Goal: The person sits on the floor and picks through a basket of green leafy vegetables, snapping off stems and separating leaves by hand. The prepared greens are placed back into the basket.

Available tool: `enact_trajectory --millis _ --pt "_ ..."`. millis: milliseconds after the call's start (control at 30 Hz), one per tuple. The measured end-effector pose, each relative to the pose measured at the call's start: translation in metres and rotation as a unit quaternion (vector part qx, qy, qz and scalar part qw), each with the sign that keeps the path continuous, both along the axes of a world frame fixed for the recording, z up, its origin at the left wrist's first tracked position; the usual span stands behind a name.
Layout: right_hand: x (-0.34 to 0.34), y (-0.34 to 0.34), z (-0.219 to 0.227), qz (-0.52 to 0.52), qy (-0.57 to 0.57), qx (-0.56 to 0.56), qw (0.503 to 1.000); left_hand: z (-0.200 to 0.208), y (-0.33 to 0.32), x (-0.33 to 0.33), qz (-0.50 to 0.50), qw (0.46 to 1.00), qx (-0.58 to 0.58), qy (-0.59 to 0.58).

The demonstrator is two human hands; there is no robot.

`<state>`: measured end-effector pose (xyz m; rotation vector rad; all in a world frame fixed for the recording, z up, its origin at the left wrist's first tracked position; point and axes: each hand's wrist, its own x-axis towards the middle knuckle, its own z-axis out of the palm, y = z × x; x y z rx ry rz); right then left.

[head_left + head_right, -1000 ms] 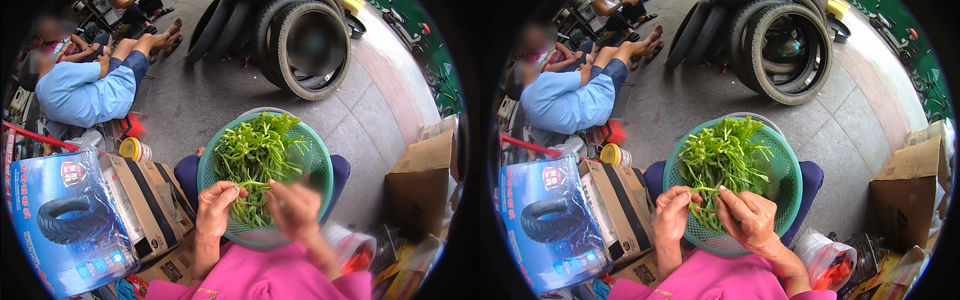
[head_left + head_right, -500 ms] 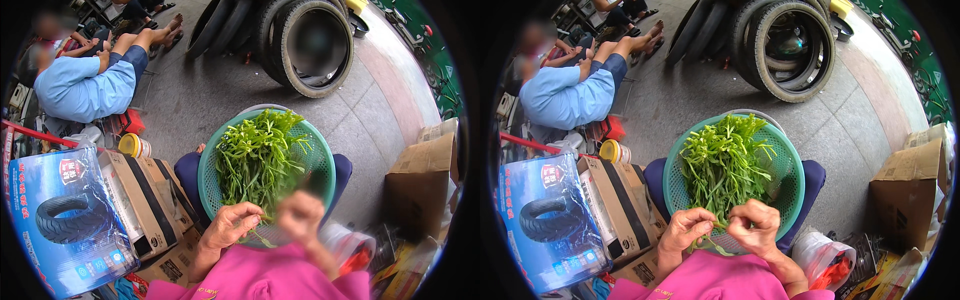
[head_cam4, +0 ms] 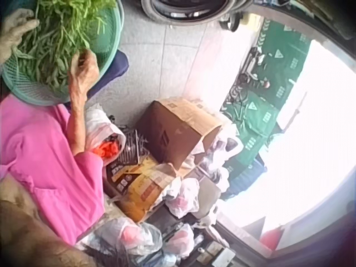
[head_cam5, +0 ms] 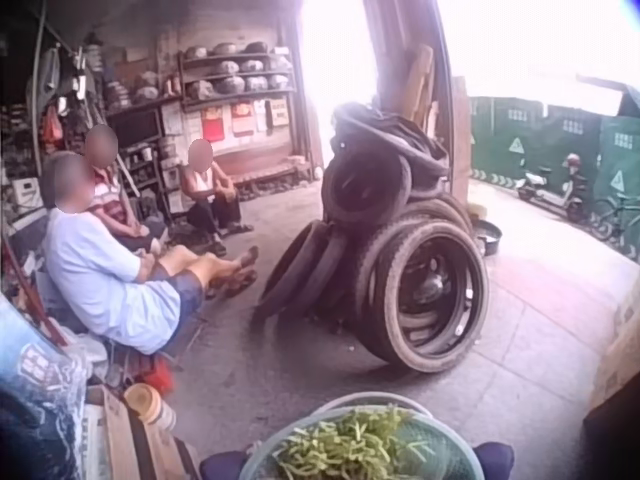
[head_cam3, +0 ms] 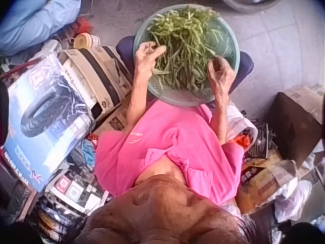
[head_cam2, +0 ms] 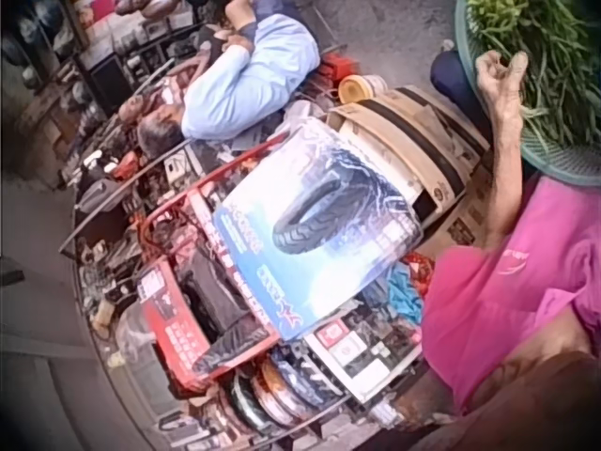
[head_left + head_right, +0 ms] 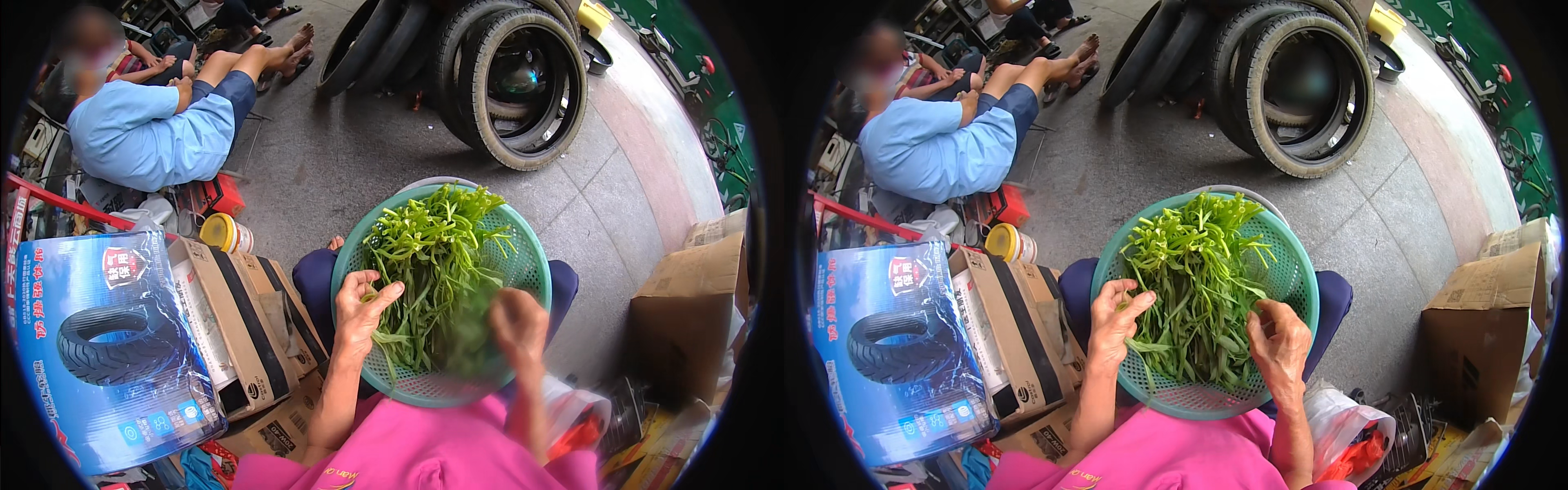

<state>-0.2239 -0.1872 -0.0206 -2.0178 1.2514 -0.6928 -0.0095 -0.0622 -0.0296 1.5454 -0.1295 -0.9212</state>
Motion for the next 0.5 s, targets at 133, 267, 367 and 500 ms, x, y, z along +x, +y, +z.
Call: enact_trajectory --millis 133,267,367,500 --pt "0.008 0.010 0.013 0.048 -0.030 0.017 0.998 -0.016 -0.009 -0.005 0.014 0.996 -0.004 -0.086" --pt "0.018 0.022 0.022 0.120 -0.137 0.111 0.977 0.016 0.003 -0.012 0.030 0.992 -0.073 0.099" --pt "0.033 0.030 0.041 0.185 -0.185 0.102 0.960 0.031 0.017 -0.016 -0.008 0.975 -0.115 0.190" --pt "0.042 0.041 0.037 0.221 -0.199 0.084 0.951 0.039 0.023 -0.035 -0.054 0.969 -0.129 0.204"
